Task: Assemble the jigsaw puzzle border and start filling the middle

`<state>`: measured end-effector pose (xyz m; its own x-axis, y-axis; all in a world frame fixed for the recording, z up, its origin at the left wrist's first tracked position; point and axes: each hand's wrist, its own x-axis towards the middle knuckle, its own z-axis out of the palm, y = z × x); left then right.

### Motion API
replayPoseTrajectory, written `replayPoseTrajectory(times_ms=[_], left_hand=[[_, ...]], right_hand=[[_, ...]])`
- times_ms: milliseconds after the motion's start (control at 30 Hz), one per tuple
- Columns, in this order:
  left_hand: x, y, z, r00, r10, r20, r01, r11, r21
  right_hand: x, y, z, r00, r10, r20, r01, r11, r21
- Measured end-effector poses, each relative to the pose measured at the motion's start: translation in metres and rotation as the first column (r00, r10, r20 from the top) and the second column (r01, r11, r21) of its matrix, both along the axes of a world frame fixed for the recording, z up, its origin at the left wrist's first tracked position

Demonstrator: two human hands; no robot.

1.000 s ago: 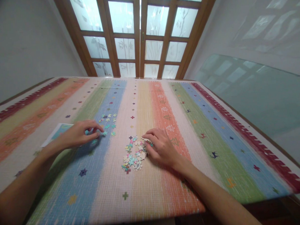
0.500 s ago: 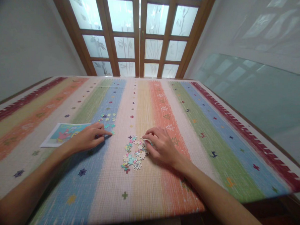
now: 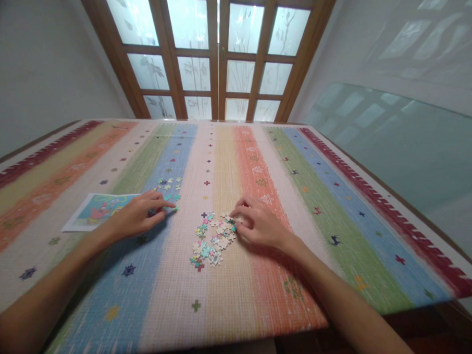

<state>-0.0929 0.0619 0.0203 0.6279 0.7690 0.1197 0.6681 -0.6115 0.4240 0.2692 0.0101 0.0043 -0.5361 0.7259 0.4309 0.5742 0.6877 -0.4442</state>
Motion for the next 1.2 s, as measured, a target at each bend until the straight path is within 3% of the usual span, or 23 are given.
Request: replayPoseTrajectory(times_ms=[200,500,667,800,1033,1133,1200], left_hand=[[0.019,-0.017,-0.001,0.991,-0.064,0.120,0.057,0.997,0.060],[0.041,-0.034,-0.008,0.965,-0.207,0.159,0.192,0.976,0.106],[0.058,-0.049,-0.014,0.931,-0.258,0.258,0.203,0.954,0.222],[0.074,-0.064,-0.016,0.899,-0.290,0.329,0.198,0.938,0.285],[0.078,-0.070,-0.006,0.875,-0.327,0.356,0.300,0.945,0.131],[0.061,-0.057,0.007,0.891,-0.335,0.306,0.350,0.937,0.005],[0.041,-0.042,0.016,0.932,-0.280,0.231,0.304,0.950,-0.074]], right_hand=[[-0.003,-0.005,0.003,0.995,0.090,0.046,-0.086,0.993,-0.081],[-0.006,-0.005,0.002,0.994,0.093,0.060,-0.088,0.994,-0.070],[-0.014,-0.010,0.005,0.996,0.072,-0.054,-0.077,0.992,-0.102],[-0.027,-0.020,0.004,0.979,0.113,-0.168,-0.139,0.979,-0.152],[-0.039,-0.031,0.004,0.952,0.203,-0.228,-0.236,0.963,-0.133],[-0.038,-0.030,0.005,0.960,0.186,-0.208,-0.216,0.967,-0.131],[-0.036,-0.029,0.005,0.966,0.155,-0.206,-0.185,0.973,-0.136]])
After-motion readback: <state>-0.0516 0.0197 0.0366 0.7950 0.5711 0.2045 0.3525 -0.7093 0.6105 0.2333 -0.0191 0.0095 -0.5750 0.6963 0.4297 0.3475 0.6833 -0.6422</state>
